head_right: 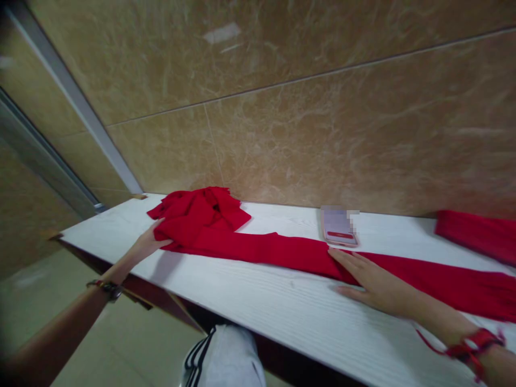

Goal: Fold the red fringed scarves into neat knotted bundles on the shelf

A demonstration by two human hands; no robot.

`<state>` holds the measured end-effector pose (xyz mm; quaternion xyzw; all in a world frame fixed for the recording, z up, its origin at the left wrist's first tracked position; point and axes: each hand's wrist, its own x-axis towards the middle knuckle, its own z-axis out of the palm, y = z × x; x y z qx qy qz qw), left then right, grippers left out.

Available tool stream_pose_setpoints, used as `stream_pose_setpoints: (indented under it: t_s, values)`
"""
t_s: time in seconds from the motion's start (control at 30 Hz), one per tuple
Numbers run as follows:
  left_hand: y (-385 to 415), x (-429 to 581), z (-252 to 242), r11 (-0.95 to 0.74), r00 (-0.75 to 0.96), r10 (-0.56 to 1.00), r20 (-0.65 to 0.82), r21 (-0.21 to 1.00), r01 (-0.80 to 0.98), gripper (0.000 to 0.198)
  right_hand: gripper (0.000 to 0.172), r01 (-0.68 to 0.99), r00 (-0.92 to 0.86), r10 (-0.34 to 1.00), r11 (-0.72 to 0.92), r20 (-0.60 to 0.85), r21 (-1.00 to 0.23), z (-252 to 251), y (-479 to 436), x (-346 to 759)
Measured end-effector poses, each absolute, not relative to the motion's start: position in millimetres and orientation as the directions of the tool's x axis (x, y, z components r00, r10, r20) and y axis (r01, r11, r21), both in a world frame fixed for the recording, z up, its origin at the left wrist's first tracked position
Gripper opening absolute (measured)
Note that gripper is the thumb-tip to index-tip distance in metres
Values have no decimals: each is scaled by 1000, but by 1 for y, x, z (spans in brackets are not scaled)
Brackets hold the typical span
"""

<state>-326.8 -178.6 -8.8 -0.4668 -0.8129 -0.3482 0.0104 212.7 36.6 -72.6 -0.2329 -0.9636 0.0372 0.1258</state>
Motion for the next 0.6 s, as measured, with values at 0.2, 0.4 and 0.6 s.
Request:
stream_pose_setpoints:
  t_s: [0.2, 0.4, 0.6]
  values:
    - [-180, -303, -18, 313, -515, 767, 383, 478, 821, 87, 70, 284, -916, 281, 958, 288, -31, -55, 13, 154]
    - [-190, -335, -13, 466, -640, 585, 498, 440, 768, 57, 64, 264, -926, 266, 964, 267, -42, -71, 19, 143]
    - [-215, -389, 1, 600, -699, 525, 485, 371, 708, 49, 69, 325, -885, 343, 939, 314, -108, -79, 22, 149]
